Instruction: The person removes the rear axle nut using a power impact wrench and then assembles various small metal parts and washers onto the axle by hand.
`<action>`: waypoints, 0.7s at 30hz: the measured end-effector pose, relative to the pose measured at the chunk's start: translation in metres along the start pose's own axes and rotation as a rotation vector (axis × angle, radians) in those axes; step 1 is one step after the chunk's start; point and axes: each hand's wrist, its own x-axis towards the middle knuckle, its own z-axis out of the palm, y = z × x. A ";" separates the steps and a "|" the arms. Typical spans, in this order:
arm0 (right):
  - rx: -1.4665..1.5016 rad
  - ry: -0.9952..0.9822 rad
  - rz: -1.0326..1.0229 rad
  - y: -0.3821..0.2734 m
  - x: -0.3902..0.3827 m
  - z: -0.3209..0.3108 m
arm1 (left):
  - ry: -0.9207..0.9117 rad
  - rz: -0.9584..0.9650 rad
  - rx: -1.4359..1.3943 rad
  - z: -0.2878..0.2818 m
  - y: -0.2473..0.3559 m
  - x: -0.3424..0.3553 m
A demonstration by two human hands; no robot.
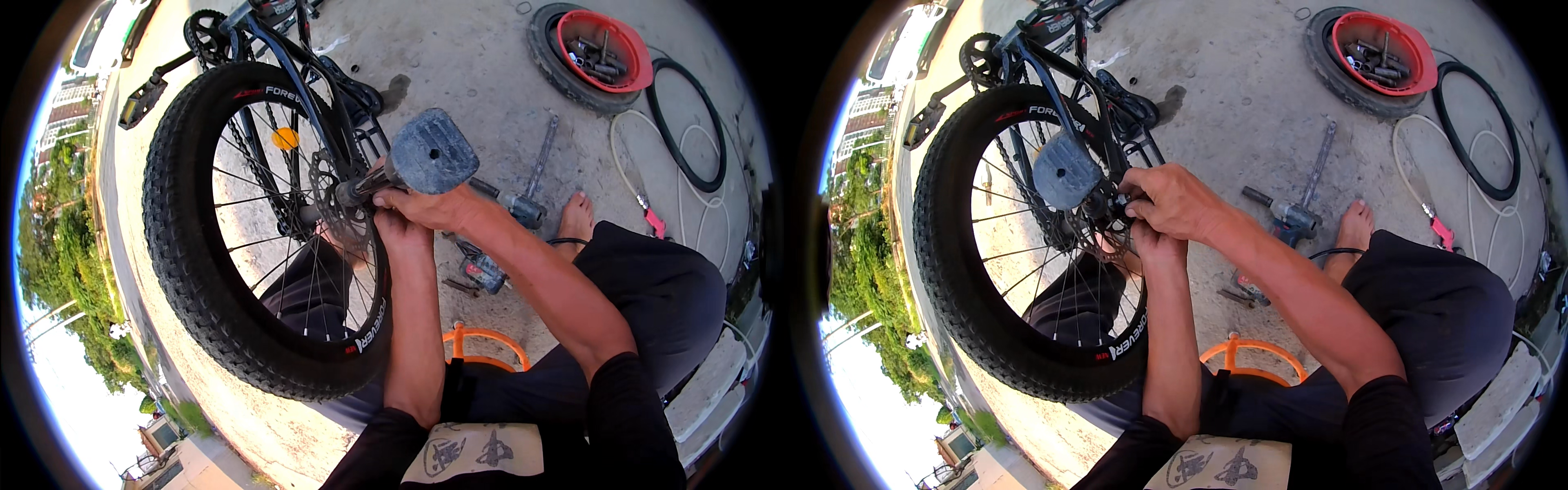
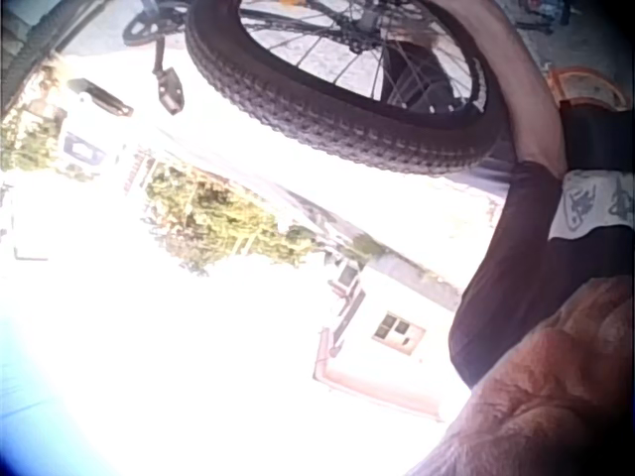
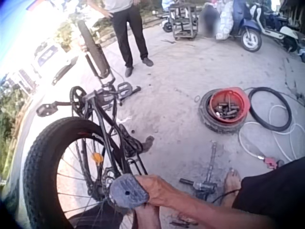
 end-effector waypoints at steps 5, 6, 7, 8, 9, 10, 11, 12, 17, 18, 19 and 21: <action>-0.112 -0.068 -0.011 -0.003 0.004 -0.006 | 0.140 0.051 0.060 0.000 0.002 -0.002; -0.164 -0.077 -0.029 -0.003 0.004 -0.006 | 0.172 0.061 0.090 -0.001 0.000 -0.003; -0.163 -0.076 -0.027 -0.002 0.004 -0.006 | 0.204 0.070 0.121 -0.001 -0.002 -0.003; -0.233 -0.069 -0.069 0.000 0.003 -0.006 | 0.205 0.069 0.121 -0.001 -0.002 -0.004; -0.301 -0.061 -0.112 0.001 0.004 -0.005 | 0.182 0.041 0.113 -0.002 0.000 -0.004; -0.300 -0.060 -0.113 0.002 0.004 -0.003 | 0.159 0.013 0.104 -0.004 0.003 -0.005; -0.324 -0.052 -0.132 0.003 0.005 -0.002 | 0.160 0.012 0.106 -0.005 0.005 -0.006; -0.349 -0.043 -0.151 0.005 0.005 0.000 | 0.159 0.022 0.179 -0.006 0.006 -0.006; -0.242 -0.032 -0.091 0.004 0.002 0.004 | 0.129 0.010 0.206 -0.007 0.008 -0.006; -0.233 0.006 -0.117 0.001 0.001 0.003 | 0.039 -0.016 0.157 -0.008 0.005 -0.006; -0.233 0.003 -0.117 0.002 0.000 0.003 | -0.006 -0.027 0.132 -0.008 0.004 -0.006; -0.324 -0.013 -0.182 0.004 -0.001 0.002 | 0.044 0.015 0.130 -0.009 0.005 -0.005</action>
